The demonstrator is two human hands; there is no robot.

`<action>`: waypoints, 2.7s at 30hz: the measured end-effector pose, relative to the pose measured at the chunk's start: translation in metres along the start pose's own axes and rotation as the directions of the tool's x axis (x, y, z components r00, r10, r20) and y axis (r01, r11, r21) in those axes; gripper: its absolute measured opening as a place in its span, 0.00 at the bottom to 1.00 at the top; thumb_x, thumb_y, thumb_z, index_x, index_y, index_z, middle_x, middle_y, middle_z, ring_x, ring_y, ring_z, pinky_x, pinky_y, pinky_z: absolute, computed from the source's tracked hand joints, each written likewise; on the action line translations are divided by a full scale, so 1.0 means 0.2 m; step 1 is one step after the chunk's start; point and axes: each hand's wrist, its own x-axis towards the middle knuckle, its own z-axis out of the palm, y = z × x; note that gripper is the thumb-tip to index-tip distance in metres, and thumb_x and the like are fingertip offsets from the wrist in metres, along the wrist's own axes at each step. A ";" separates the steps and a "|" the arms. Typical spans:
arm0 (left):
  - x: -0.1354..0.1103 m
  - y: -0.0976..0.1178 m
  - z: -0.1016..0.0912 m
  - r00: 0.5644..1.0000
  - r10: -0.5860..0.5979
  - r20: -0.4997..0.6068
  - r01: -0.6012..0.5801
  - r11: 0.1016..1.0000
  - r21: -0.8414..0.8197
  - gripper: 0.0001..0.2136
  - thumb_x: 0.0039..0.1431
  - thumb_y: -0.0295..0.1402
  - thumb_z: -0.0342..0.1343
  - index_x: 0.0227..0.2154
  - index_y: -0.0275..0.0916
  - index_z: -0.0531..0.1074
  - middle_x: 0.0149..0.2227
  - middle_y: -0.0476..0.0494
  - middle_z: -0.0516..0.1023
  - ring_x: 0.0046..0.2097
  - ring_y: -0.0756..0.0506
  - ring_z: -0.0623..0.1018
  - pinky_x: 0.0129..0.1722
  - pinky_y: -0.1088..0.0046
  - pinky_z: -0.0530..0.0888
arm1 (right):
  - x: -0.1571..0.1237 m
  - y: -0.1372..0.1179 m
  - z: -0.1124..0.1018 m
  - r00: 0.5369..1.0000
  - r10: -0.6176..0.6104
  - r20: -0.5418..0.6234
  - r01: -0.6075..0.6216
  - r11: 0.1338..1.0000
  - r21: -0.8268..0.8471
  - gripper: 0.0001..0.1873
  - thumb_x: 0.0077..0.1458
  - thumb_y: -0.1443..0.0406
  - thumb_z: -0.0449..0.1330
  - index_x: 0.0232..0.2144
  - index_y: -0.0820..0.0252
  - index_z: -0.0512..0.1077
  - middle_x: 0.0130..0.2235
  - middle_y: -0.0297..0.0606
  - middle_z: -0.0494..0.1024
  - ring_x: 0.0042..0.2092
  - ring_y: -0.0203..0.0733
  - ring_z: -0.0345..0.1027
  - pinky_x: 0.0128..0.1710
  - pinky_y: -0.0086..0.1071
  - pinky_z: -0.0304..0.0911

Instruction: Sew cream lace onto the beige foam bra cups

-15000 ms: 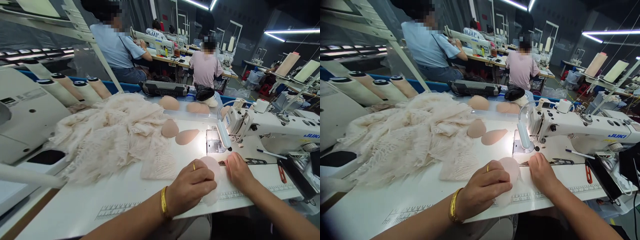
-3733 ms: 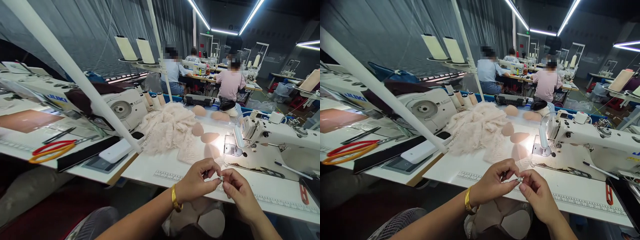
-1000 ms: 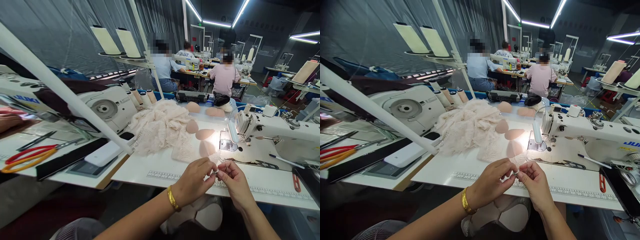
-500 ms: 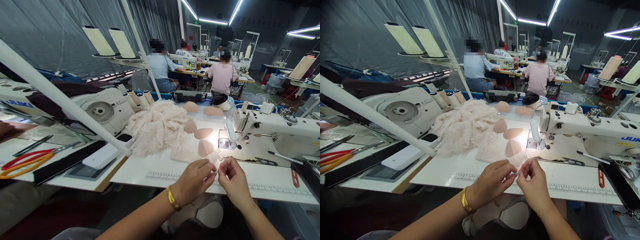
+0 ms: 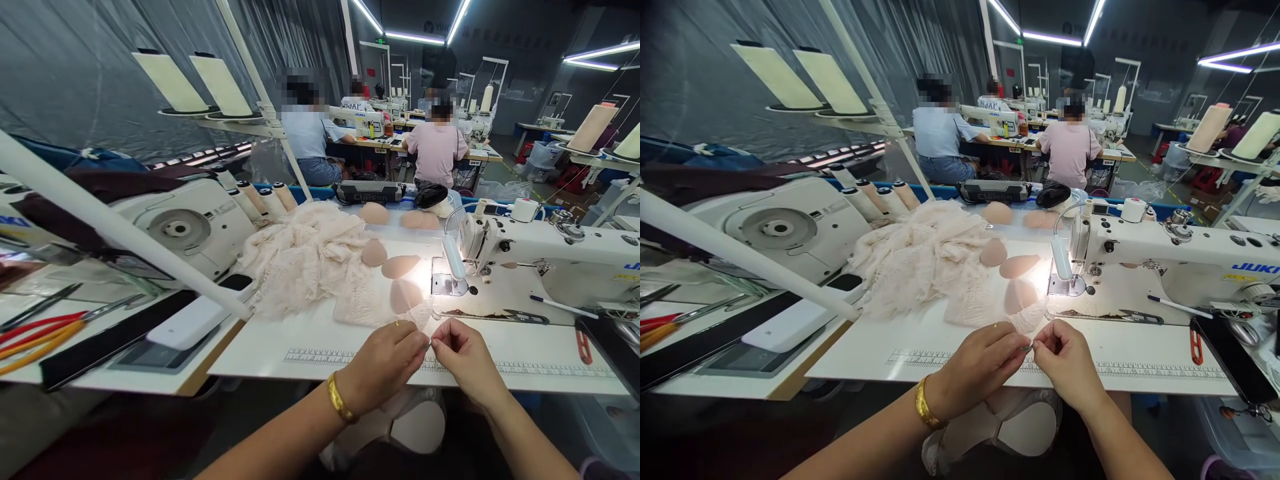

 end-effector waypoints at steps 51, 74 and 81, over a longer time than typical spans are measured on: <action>0.05 -0.01 -0.03 0.666 -0.554 0.499 0.676 0.166 -0.718 0.17 0.50 0.45 0.70 0.32 0.36 0.77 0.22 0.55 0.59 0.27 0.52 0.58 0.28 0.75 0.57 | -0.15 -0.01 -0.16 0.826 -0.551 0.116 0.548 0.740 -0.390 0.21 0.69 0.66 0.55 0.60 0.42 0.72 0.34 0.36 0.75 0.34 0.41 0.70 0.30 0.32 0.67; 0.02 -0.01 -0.01 0.908 -0.413 0.069 0.412 0.855 -0.315 0.09 0.47 0.20 0.49 0.29 0.40 0.63 0.29 0.53 0.68 0.29 0.51 0.67 0.28 0.76 0.65 | -0.14 -0.07 -0.46 0.948 -0.118 -0.294 0.283 0.734 0.618 0.10 0.60 0.58 0.68 0.45 0.47 0.78 0.23 0.23 0.52 0.22 0.28 0.41 0.21 0.22 0.45; -0.02 -0.06 0.02 0.895 -0.439 0.082 0.443 0.848 -0.292 0.08 0.48 0.21 0.50 0.30 0.40 0.66 0.28 0.53 0.70 0.29 0.51 0.69 0.30 0.77 0.66 | -0.08 0.05 -0.75 0.812 -0.139 -0.567 0.397 0.844 0.360 0.15 0.57 0.57 0.70 0.46 0.48 0.76 0.23 0.23 0.55 0.22 0.29 0.45 0.22 0.22 0.50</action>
